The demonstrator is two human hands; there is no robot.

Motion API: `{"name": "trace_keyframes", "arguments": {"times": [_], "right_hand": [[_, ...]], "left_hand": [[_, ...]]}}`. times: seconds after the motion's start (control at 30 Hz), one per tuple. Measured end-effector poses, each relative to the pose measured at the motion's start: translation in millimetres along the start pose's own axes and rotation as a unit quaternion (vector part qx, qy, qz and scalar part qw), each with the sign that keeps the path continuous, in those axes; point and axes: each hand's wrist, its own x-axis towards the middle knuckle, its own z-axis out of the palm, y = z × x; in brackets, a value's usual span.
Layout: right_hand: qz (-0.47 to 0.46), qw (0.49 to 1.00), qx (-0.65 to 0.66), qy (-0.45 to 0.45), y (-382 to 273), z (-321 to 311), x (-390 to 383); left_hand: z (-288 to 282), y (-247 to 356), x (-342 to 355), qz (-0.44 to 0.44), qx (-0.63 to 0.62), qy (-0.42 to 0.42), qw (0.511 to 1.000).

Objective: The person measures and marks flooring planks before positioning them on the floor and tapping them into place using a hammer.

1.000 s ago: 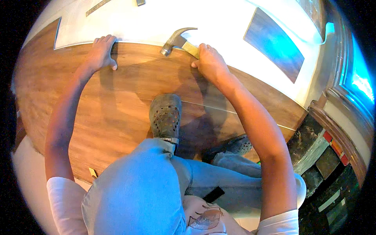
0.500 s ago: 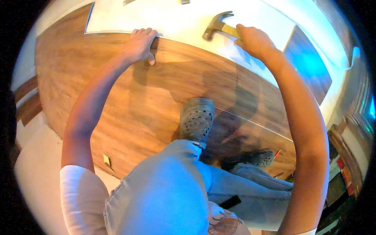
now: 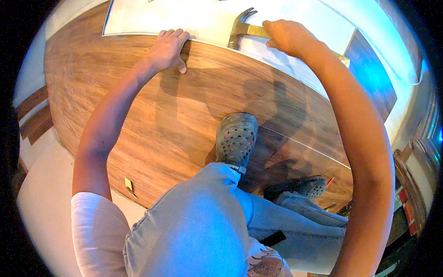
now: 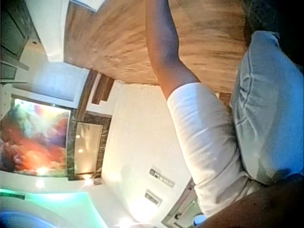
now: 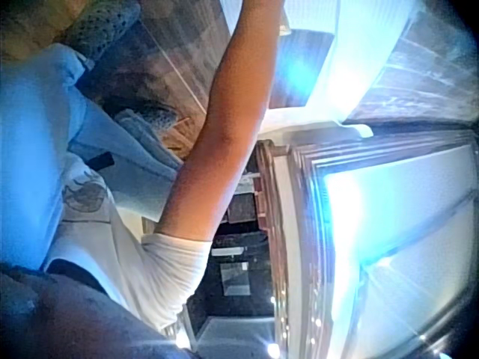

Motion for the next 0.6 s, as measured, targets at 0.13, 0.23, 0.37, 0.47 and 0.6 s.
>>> {"name": "trace_keyframes", "arguments": {"times": [0.13, 0.23, 0.37, 0.47, 0.6], "right_hand": [[0.041, 0.999, 0.009, 0.024, 11, 0, 5], [0.019, 0.999, 0.03, -0.009, 8, 13, -9], [0.091, 0.993, 0.067, 0.01, 20, 32, -49], [0.192, 0.974, 0.117, -0.033, 51, 40, -107], [0.287, 0.949, 0.127, -0.004, 118, 78, -225]], "left_hand": [[1, 2, 0, 0.012, 0.013, 0.026, 1.0], [-2, 4, 4, -0.005, 0.007, 0.0, 1.0], [13, -5, 8, 0.035, -0.033, 0.055, 0.997], [39, -9, 2, 0.026, 0.003, 0.123, 0.992], [-3, 10, 6, -0.051, 0.019, -0.034, 0.998]]}}
